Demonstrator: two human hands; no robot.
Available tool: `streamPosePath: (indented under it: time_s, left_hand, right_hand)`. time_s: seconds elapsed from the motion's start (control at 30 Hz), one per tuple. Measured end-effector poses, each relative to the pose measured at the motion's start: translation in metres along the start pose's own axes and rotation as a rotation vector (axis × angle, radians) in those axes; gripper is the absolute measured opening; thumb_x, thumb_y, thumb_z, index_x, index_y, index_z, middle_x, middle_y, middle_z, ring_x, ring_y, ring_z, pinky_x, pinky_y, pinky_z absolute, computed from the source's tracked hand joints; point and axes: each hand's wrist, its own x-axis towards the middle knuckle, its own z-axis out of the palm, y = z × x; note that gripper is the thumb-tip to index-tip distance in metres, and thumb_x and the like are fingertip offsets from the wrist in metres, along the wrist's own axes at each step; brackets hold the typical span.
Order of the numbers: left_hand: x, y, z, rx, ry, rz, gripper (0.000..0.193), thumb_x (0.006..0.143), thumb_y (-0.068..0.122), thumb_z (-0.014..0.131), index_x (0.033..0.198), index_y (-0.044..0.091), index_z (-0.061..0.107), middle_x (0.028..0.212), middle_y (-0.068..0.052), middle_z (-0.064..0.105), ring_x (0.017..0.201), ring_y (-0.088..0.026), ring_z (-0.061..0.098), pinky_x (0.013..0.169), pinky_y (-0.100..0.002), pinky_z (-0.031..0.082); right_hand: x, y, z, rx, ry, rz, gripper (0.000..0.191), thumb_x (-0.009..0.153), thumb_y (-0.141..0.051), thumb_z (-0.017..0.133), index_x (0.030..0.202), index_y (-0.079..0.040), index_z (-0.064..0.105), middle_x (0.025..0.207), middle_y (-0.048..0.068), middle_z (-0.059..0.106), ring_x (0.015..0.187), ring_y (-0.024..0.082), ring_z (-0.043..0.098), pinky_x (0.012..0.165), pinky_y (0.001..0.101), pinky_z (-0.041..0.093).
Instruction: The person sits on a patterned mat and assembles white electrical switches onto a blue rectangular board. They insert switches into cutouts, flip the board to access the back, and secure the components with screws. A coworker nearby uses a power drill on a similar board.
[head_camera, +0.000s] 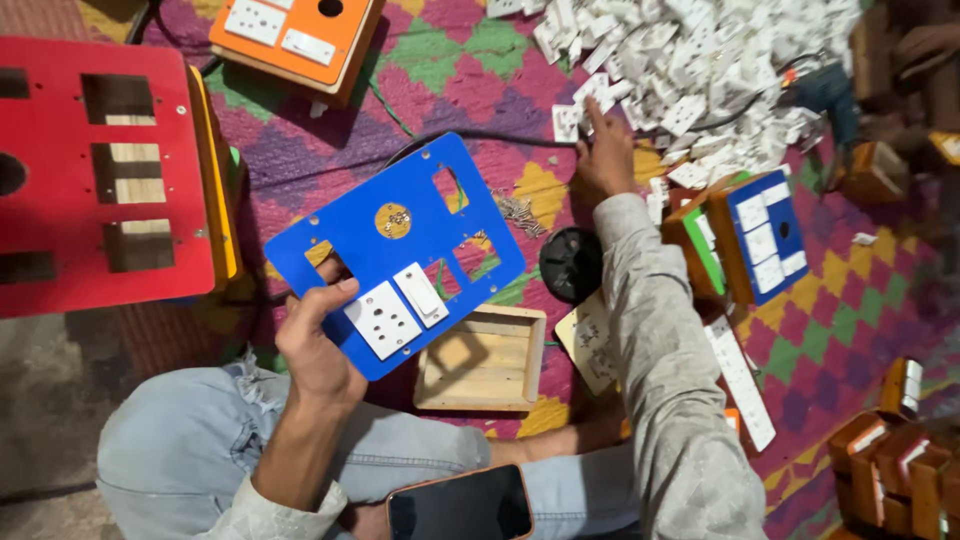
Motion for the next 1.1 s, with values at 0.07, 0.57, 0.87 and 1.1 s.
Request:
streamPosePath:
  time_s: [0.07, 0.57, 0.87, 1.1]
  left_hand:
    - [0.001, -0.005, -0.004, 0.003, -0.008, -0.021, 0.041, 0.085, 0.01, 0.058, 0.121, -0.008, 0.067, 0.109, -0.012, 0.071, 0.096, -0.02, 0.069, 0.091, -0.031, 0.053]
    - [0.007, -0.039, -0.029, -0.081, 0.137, 0.139, 0.031, 0.094, 0.013, 0.059, 0.113, -0.01, 0.069, 0.112, -0.015, 0.07, 0.104, -0.023, 0.066, 0.1, -0.036, 0.051]
    - [0.003, -0.026, -0.01, -0.173, 0.001, 0.009, 0.033, 0.089, 0.014, 0.059, 0.117, 0.0, 0.066, 0.11, -0.008, 0.069, 0.103, -0.02, 0.067, 0.099, -0.034, 0.052]
    - [-0.016, -0.03, -0.005, -0.194, -0.056, 0.003, 0.025, 0.089, 0.014, 0.06, 0.11, 0.001, 0.065, 0.103, -0.008, 0.07, 0.098, -0.021, 0.069, 0.094, -0.034, 0.055]
  right_hand:
    - [-0.002, -0.001, -0.006, -0.079, 0.009, -0.096, 0.073, 0.085, 0.005, 0.069, 0.154, -0.012, 0.05, 0.122, 0.026, 0.058, 0.106, 0.045, 0.059, 0.092, 0.0493, 0.05]
    - [-0.011, 0.001, -0.014, -0.138, -0.063, -0.31, 0.046, 0.075, 0.001, 0.074, 0.119, -0.002, 0.058, 0.106, 0.028, 0.06, 0.097, 0.051, 0.06, 0.08, 0.0565, 0.048]
    - [-0.084, -0.085, -0.136, 0.808, -0.248, 0.096, 0.034, 0.11, -0.009, 0.056, 0.144, -0.004, 0.061, 0.11, 0.017, 0.072, 0.097, 0.016, 0.072, 0.082, 0.0299, 0.06]
    - [-0.225, -0.187, -0.223, 1.449, -0.429, 0.229, 0.048, 0.109, -0.023, 0.053, 0.15, 0.0, 0.043, 0.133, 0.023, 0.066, 0.105, 0.025, 0.072, 0.085, 0.0319, 0.057]
